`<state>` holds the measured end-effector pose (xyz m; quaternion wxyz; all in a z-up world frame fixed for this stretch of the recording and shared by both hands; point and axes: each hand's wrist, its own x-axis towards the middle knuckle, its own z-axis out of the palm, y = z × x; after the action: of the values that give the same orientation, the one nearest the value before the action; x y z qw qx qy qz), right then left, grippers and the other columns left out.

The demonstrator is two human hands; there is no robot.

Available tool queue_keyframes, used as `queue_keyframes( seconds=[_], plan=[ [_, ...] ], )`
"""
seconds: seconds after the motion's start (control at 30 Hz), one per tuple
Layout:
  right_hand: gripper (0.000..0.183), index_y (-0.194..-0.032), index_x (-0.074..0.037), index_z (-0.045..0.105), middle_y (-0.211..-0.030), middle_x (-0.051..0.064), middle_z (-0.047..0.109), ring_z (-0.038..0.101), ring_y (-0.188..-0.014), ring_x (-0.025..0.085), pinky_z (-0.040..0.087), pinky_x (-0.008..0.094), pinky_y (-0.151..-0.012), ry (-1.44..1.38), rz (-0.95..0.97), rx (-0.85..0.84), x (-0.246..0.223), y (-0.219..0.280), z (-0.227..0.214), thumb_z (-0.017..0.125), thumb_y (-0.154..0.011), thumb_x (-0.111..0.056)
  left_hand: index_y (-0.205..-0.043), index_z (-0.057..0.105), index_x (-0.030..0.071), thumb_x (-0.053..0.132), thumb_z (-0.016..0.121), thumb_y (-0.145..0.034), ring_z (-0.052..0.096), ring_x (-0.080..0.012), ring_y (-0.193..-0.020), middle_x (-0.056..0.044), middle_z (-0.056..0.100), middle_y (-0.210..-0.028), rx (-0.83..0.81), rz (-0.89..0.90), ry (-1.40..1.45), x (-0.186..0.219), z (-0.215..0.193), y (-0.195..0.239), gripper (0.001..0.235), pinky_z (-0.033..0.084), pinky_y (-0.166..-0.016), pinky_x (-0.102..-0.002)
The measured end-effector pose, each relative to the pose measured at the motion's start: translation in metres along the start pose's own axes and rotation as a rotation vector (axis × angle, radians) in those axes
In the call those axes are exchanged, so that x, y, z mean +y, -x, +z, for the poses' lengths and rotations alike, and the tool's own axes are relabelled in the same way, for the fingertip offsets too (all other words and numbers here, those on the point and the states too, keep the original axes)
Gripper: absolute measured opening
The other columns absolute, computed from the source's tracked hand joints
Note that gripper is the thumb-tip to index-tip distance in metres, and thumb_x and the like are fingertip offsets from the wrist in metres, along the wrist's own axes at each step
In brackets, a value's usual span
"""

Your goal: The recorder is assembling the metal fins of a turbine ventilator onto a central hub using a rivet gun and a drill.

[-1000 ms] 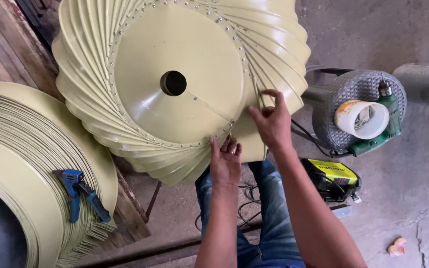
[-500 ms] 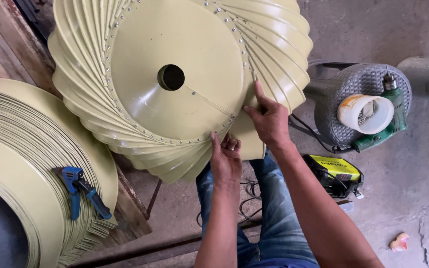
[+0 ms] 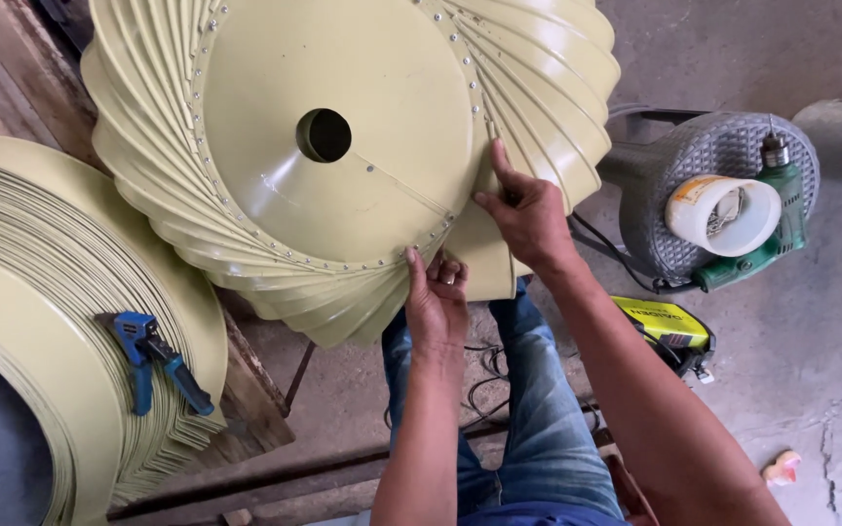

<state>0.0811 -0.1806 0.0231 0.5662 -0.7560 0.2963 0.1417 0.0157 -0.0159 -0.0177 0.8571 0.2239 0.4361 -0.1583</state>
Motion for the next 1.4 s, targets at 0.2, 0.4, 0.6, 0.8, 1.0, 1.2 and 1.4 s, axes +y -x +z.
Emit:
queue_keyframes(
  seconds=[0.2,0.4,0.6,0.8,1.0,1.2,1.4],
  plan=[
    [0.073,-0.154,-0.015,0.049,-0.078,-0.011,0.062,0.049,-0.074,0.000,0.049,0.018,-0.070,0.087,-0.081,0.034,-0.004,-0.002,-0.001,0.079,-0.089,-0.006,-0.119,0.068,0.009,0.046,0.070,-0.095,0.063,-0.0122,-0.082,-0.002,0.073,-0.098,0.014,0.012,-0.036,0.000,0.001,-0.001,0.044,0.052,-0.086,-0.033],
    [0.073,-0.156,-0.016,0.048,-0.074,-0.011,0.055,0.044,-0.070,0.001,0.047,0.019,-0.065,0.060,-0.049,0.020,-0.001,-0.005,0.000,0.078,-0.091,-0.008,-0.119,0.068,0.009,0.047,0.070,-0.094,0.061,-0.0117,-0.079,-0.001,0.073,-0.098,0.019,0.014,-0.044,0.000,0.004,-0.001,0.045,0.052,-0.082,-0.033],
    [0.072,-0.155,-0.015,0.047,-0.070,-0.007,0.062,0.048,-0.067,0.001,0.050,0.021,-0.064,0.136,-0.085,0.023,-0.006,0.000,0.002,0.077,-0.090,-0.007,-0.122,0.067,0.009,0.048,0.071,-0.096,0.059,-0.0120,-0.080,-0.002,0.071,-0.100,-0.005,0.026,-0.046,-0.003,-0.003,-0.002,0.046,0.051,-0.083,-0.032],
    [0.074,-0.157,-0.015,0.046,-0.075,-0.007,0.059,0.048,-0.075,0.001,0.050,0.020,-0.070,0.143,-0.130,-0.002,0.005,-0.003,-0.007,0.079,-0.091,-0.008,-0.118,0.067,0.012,0.048,0.071,-0.092,0.060,-0.0108,-0.076,0.002,0.071,-0.094,0.048,-0.029,-0.047,-0.004,-0.002,-0.003,0.045,0.052,-0.079,-0.031],
    [0.072,-0.160,-0.020,0.048,-0.083,-0.003,0.062,0.051,-0.076,0.005,0.050,0.022,-0.073,-0.004,-0.018,0.000,0.002,0.013,-0.005,0.076,-0.095,-0.008,-0.111,0.067,0.012,0.048,0.076,-0.091,0.059,-0.0107,-0.067,0.002,0.068,-0.084,0.099,-0.048,-0.001,-0.001,-0.006,-0.002,0.043,0.051,-0.067,-0.029],
    [0.091,-0.166,-0.020,0.024,-0.107,0.008,0.076,0.070,-0.096,0.011,0.059,0.028,-0.086,-0.123,-0.034,0.037,0.021,0.042,-0.003,0.078,-0.093,-0.005,-0.108,0.066,0.010,0.045,0.076,-0.093,0.059,-0.0114,-0.065,0.000,0.068,-0.081,0.046,-0.010,-0.005,0.001,-0.002,-0.001,0.039,0.048,-0.063,-0.028],
    [0.095,-0.168,-0.025,0.022,-0.098,0.005,0.072,0.065,-0.089,0.008,0.057,0.027,-0.084,-0.136,-0.073,0.083,0.038,0.056,0.008,0.077,-0.095,-0.002,-0.103,0.066,0.010,0.041,0.074,-0.094,0.056,-0.0121,-0.063,0.000,0.065,-0.078,-0.005,0.025,0.006,0.000,0.002,-0.002,0.034,0.044,-0.059,-0.028]
  ],
)
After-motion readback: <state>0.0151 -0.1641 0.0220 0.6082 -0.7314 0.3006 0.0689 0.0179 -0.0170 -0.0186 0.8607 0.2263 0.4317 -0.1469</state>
